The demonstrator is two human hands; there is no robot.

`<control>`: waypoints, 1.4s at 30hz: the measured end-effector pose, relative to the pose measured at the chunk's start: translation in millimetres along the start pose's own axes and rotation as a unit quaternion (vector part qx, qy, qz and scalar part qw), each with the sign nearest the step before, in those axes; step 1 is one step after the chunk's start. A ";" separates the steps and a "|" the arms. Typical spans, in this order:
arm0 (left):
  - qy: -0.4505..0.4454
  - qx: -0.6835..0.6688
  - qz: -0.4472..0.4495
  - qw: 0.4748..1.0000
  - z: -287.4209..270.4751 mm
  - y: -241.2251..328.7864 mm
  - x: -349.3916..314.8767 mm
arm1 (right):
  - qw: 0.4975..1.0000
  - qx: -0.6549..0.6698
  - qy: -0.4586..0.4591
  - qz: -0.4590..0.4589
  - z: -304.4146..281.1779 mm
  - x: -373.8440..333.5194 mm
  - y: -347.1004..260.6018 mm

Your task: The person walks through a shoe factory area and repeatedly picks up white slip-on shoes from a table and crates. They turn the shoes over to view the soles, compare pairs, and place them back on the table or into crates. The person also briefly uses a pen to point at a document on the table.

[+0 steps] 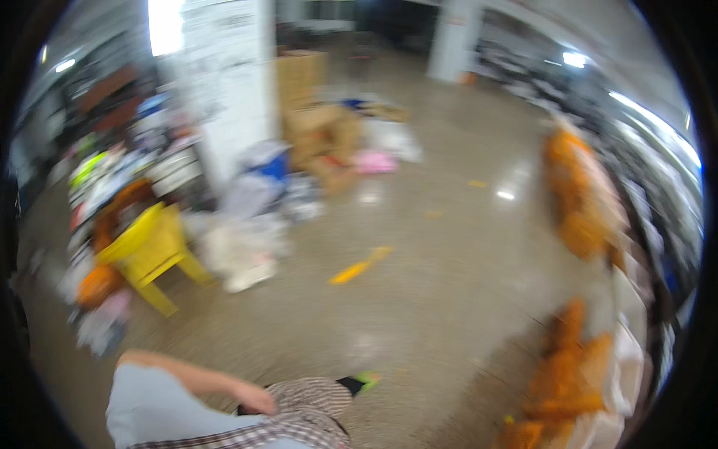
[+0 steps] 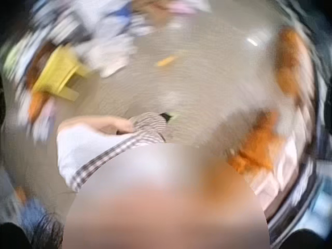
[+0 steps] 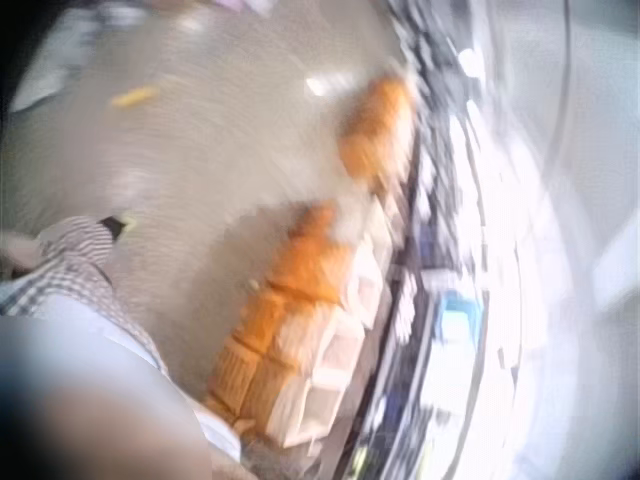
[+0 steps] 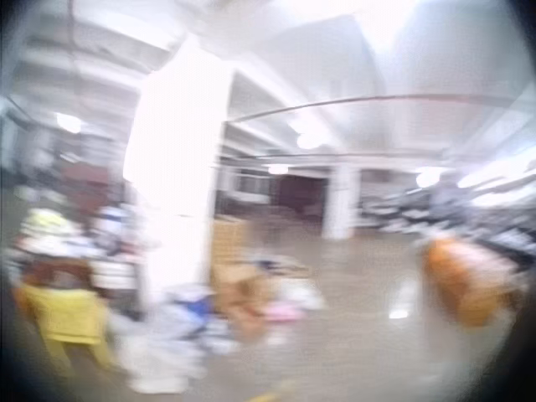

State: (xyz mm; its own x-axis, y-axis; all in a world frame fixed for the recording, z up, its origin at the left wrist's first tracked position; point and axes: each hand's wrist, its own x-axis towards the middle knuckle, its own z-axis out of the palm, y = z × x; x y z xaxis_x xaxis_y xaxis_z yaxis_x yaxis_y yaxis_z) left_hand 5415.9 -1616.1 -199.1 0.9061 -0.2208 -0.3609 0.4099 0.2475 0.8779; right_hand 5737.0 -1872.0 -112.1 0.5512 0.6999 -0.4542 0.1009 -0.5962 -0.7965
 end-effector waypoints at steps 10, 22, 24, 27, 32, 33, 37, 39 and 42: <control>-0.159 0.562 -0.081 0.808 -196.5 312.9 455.4 | 0.993 0.109 0.008 0.043 -247.4 278.4 -31.3; -0.010 0.553 -0.126 0.824 -417.2 427.3 883.6 | 0.990 0.131 0.017 0.047 -599.1 596.1 -27.0; 0.030 0.540 -0.229 0.809 -479.3 394.0 888.1 | 0.991 0.126 0.007 0.041 -655.0 652.5 -39.7; 0.146 0.445 -0.357 0.808 -570.5 328.3 883.6 | 0.992 0.121 -0.002 0.035 -730.7 747.4 -46.1; 0.337 0.234 -0.570 0.712 -695.0 322.9 958.0 | 0.990 0.125 0.027 0.057 -861.6 907.6 -51.2; 0.338 0.254 -0.561 0.712 -718.7 344.2 1001.1 | 0.989 0.127 0.038 0.068 -891.1 932.9 -55.1; 0.278 0.293 -0.511 0.759 -787.8 519.6 1255.7 | 0.977 0.161 0.094 0.102 -1010.9 1011.4 -77.1; 0.206 0.461 -0.328 0.798 -788.8 652.2 1397.2 | 0.970 0.185 0.116 0.108 -1067.6 1049.7 -84.2; 0.199 0.412 -0.248 0.854 -772.3 827.1 1593.2 | 0.960 0.217 0.136 0.110 -1151.2 1118.3 -76.5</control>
State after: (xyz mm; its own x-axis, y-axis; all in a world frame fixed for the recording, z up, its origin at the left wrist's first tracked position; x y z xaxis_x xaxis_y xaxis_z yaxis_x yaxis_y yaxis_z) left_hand 7279.2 -1034.6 -291.1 0.6736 0.2726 -0.6870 0.6891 -0.5675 0.4506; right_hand 7299.2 -1496.4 -99.4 0.7218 0.4118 -0.5563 -0.3644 -0.4572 -0.8113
